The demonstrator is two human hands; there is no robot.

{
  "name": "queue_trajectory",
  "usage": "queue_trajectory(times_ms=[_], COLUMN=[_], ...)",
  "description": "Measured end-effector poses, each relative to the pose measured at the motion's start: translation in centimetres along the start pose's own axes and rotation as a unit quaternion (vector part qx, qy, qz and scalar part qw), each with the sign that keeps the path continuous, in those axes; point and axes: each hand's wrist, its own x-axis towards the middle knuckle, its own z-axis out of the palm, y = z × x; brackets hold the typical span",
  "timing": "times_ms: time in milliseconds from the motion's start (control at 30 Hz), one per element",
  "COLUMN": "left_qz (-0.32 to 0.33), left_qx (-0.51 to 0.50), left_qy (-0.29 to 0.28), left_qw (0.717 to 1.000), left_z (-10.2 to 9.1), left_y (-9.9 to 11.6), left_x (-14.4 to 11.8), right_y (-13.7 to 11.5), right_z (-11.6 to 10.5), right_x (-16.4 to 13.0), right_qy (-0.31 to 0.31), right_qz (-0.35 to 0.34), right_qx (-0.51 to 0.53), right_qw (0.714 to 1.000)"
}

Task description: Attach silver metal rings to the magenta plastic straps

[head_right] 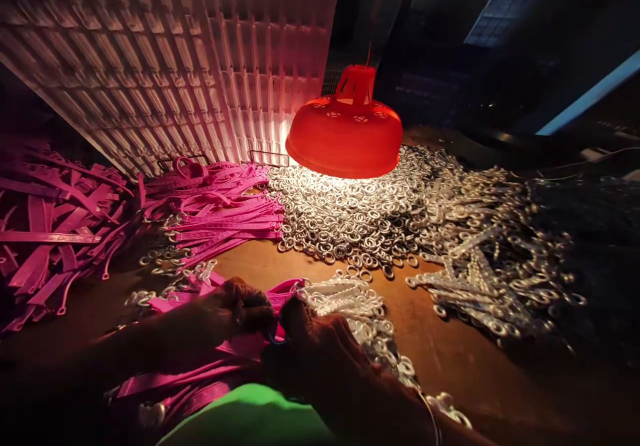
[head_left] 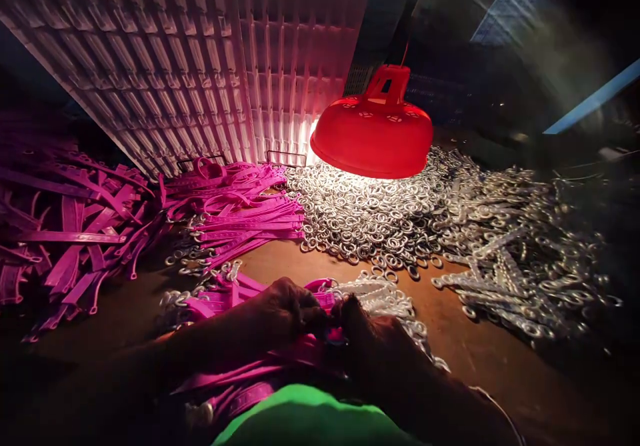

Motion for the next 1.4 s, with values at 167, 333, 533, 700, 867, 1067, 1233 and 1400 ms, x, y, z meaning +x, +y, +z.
queue_trajectory(times_ms=[167, 333, 533, 700, 867, 1067, 1233, 1400], left_qz=[0.003, 0.05, 0.037, -0.01, -0.016, -0.031, -0.046, -0.037], left_qx=[-0.126, -0.133, -0.117, -0.162, -0.191, -0.046, 0.372, 0.571], left_qy=[-0.05, -0.017, -0.025, -0.007, -0.007, -0.046, 0.124, 0.173], left_qw=[0.991, 0.99, 0.992, 0.987, 0.981, 0.997, 0.919, 0.801], left_z=[2.8, 4.0, 3.7, 3.9, 3.9, 1.1, -4.1, -7.5], left_y=[-2.9, -3.2, -4.0, -4.3, -4.8, -3.3, -0.3, -4.8], left_x=[-2.3, -3.5, -3.2, -2.7, -2.2, -1.8, -2.6, -0.9], right_y=[3.1, 1.1, 0.0, 1.6, 1.1, 0.2, -0.4, 0.4], right_z=[1.3, 2.4, 2.4, 1.8, 1.8, 0.8, -0.1, -0.2], right_x=[-2.5, -2.8, -2.8, -2.9, -1.9, -1.7, -1.5, -0.8], right_qy=[0.011, -0.029, -0.068, -0.076, -0.087, -0.089, 0.033, 0.136], right_qz=[-0.039, -0.041, -0.081, -0.116, -0.119, -0.11, -0.163, -0.214], right_qx=[-0.059, -0.09, -0.151, -0.239, -0.283, -0.346, -0.435, -0.508], right_qw=[0.997, 0.995, 0.983, 0.961, 0.948, 0.927, 0.885, 0.823])
